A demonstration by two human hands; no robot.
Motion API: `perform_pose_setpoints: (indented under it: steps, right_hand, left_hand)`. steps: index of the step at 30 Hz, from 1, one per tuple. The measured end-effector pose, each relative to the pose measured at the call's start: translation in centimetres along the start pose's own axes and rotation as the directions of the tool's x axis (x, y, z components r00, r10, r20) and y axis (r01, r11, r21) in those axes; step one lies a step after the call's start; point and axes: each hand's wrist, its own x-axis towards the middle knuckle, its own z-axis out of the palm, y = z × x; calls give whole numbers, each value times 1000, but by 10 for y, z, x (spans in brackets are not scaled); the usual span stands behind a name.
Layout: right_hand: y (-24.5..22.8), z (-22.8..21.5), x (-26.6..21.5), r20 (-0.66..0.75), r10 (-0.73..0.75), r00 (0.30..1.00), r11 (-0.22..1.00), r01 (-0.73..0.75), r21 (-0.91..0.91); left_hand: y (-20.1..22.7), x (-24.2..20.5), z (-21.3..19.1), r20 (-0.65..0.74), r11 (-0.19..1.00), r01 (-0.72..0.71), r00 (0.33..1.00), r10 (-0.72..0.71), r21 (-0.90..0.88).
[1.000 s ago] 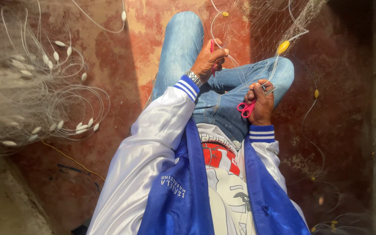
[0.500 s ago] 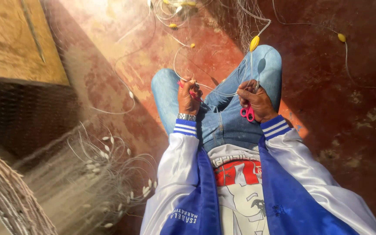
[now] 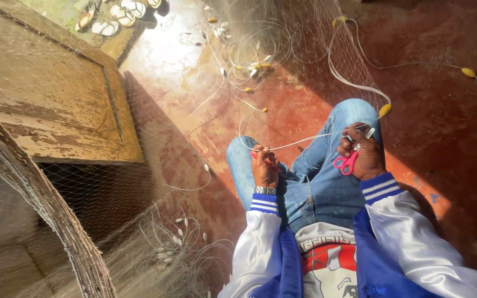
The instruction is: The person sits on the floor with a gill net spread around them, pulls sections of the net line across their lap, and uses pink-handled scissors to trim or cut the line while handling yellow and white floats. They repeatedly draw out new lengths of netting and work the line by hand.
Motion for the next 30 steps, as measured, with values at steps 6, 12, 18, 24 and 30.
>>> perform_pose_setpoints:
  steps: [6,12,18,24,30]
  right_hand:
    - [-3,-12,10,5,-16,1000,995,15,96]
    - [6,-15,6,63,26,998,974,-40,221]
    - [7,6,-7,141,75,987,959,-111,261]
    - [7,41,-23,143,130,981,990,-137,40]
    - [49,20,-10,155,164,974,986,-164,-12]
  left_hand:
    - [21,-14,-3,8,1000,-3,1000,3,11]
    - [46,-37,1,106,995,37,994,-28,-90]
    - [66,-40,-25,207,944,44,978,26,-326]
    - [78,-42,-67,132,866,2,989,73,-500]
    - [92,-56,-99,102,845,-89,981,167,-527]
